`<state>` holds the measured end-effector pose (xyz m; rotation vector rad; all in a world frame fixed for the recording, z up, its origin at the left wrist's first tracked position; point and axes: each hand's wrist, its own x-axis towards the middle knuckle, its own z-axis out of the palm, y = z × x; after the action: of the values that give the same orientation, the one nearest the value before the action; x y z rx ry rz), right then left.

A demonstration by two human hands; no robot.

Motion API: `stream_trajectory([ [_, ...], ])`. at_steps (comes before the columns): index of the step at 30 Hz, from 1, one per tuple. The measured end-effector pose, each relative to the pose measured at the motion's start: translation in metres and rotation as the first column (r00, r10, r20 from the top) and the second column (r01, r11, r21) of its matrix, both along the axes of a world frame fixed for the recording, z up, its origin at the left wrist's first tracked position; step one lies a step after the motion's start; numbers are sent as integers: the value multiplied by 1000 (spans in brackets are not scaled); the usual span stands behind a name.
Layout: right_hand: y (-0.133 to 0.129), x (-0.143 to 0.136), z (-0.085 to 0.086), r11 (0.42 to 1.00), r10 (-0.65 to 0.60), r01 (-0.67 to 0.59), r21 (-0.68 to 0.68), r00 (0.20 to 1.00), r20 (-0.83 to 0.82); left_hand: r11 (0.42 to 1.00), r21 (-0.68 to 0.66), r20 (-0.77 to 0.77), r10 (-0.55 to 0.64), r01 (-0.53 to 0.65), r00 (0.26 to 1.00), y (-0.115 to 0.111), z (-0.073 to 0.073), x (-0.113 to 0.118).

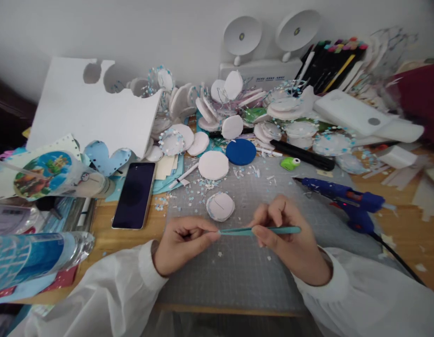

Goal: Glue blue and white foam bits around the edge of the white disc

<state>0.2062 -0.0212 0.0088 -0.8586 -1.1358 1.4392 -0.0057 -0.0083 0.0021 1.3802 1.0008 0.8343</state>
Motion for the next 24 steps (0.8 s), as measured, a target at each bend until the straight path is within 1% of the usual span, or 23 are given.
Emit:
stream_trajectory([
  [3, 0, 0, 0, 1000, -2, 2, -7, 1000, 2, 1000, 10, -6, -3, 3, 1000, 0, -1, -2],
  [8, 3, 0, -5, 988, 44, -58, -146, 995, -95, 999, 13, 40, -35, 34, 999, -2, -1, -3],
  [13, 7, -2, -3, 954, 95, -138, -265, 981, -169, 997, -54, 54, -45, 47, 998, -2, -2, -4],
  [16, 9, -3, 0, 944, 94, -151, -293, 975, -202, 996, -79, 80, -33, 40, 996, -2, -3, -5],
  [19, 9, -2, -1, 958, 69, -116, -263, 981, -181, 997, -75, 105, -5, 13, 994, -2, -3, -5],
  [22, 6, 2, -1, 987, 26, -44, -155, 993, -115, 998, -58, 114, 29, -23, 993, -3, -2, -4],
  [24, 3, 4, 0, 996, 1, -6, -89, 999, -54, 998, -51, 119, 35, -29, 992, -4, -1, -2],
])
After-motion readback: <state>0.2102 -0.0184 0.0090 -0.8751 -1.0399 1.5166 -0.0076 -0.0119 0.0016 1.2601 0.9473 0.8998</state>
